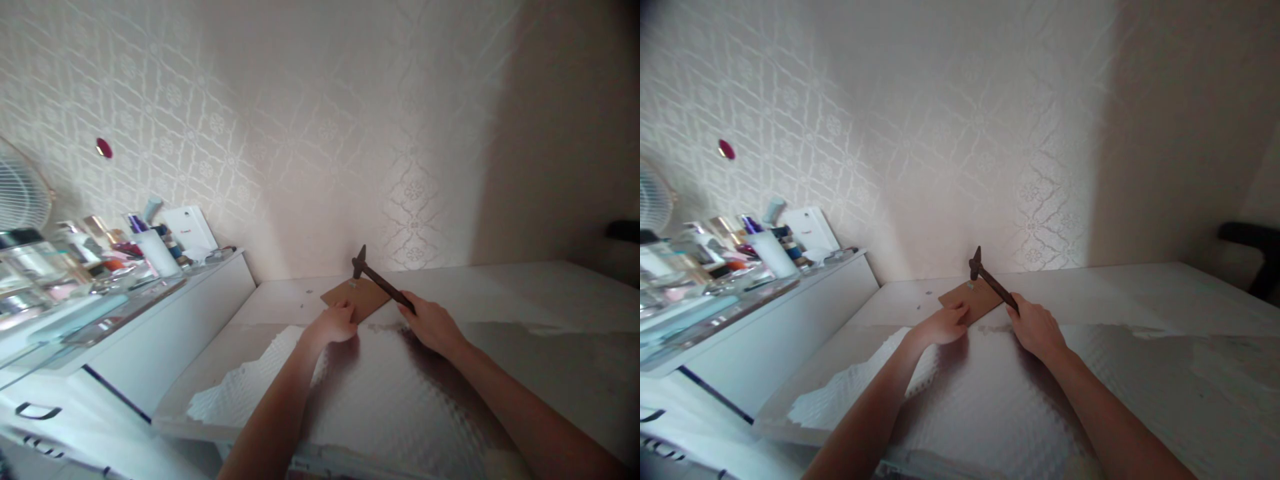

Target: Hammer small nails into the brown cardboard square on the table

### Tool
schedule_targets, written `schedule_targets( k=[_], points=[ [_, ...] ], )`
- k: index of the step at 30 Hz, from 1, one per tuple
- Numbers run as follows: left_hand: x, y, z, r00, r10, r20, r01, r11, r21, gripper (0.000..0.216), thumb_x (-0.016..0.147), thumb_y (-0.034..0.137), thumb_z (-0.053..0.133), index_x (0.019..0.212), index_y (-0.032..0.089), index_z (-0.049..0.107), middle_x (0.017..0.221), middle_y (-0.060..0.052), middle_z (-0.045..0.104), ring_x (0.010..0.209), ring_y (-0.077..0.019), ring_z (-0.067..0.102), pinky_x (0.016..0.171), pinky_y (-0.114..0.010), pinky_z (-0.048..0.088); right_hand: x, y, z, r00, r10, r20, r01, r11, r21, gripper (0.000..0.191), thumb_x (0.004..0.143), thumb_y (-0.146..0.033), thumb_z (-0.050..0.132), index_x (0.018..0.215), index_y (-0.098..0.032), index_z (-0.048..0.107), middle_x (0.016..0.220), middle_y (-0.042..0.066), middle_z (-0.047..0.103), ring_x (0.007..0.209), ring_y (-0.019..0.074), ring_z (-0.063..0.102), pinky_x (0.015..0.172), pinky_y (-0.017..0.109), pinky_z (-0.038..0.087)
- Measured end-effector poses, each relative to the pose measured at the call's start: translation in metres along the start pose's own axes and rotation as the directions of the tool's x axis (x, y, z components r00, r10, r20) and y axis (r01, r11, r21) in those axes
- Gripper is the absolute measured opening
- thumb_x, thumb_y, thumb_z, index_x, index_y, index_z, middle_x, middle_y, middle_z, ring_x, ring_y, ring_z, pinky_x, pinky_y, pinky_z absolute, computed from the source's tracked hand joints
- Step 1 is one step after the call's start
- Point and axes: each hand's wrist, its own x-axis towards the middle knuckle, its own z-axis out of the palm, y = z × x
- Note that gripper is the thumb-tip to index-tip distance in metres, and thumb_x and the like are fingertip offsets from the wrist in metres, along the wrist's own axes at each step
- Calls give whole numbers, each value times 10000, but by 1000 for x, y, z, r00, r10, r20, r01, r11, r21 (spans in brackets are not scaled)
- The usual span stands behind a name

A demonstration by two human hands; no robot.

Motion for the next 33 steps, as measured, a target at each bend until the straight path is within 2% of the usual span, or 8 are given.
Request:
schedule_targets(
  k=[12,16,24,29,31,33],
  points=[
    [0,-1,1,1000,6,-14,-6,1000,-3,528,754,268,367,1251,91,337,1330,-156,308,1197,-254,322,936,-317,301,-1,-2,-1,999,-25,24,25,1000,2,378,838,-346,320,1172,-230,454,912,91,635,835,219,585,667,285,369],
    [0,-1,2,1000,12,-29,-12,1000,-4,500,759,262,359,1232,100,366,1328,-148,318,1201,-254,315,939,-323,297,-1,-3,-2,1000,4,9,-3,1000,-10,392,835,-349,325,1188,-227,442,893,94,639,805,223,590,651,290,369],
    [0,-2,1,1000,-2,-24,2,1000,-5,529,753,278,369,1255,114,336,1330,-136,319,1188,-248,335,925,-320,317,0,-1,0,1000,-5,11,5,1000,-13,377,833,-345,326,1166,-230,460,900,90,639,814,222,589,650,286,367],
    [3,-6,1,996,51,-78,-54,998,-38,417,775,319,363,1128,123,471,1211,-119,461,1094,-225,439,876,-287,361,0,0,1,1000,-15,12,15,1000,-4,378,832,-350,321,1155,-224,470,912,93,638,827,225,587,664,289,370],
    [5,-11,0,994,16,-108,-24,997,-72,366,809,346,323,1052,152,516,1134,-90,520,1028,-204,487,851,-281,379,1,0,1,1000,-18,14,18,1000,1,378,831,-354,317,1151,-225,473,920,92,637,833,229,587,666,292,371],
    [7,-18,1,982,-102,-158,89,992,-85,354,827,328,302,1063,160,505,1134,-86,521,1034,-200,483,858,-289,373,1,1,1,1000,-6,-1,6,1000,8,387,833,-358,307,1166,-230,459,934,92,634,840,235,586,665,296,372]
  ],
)
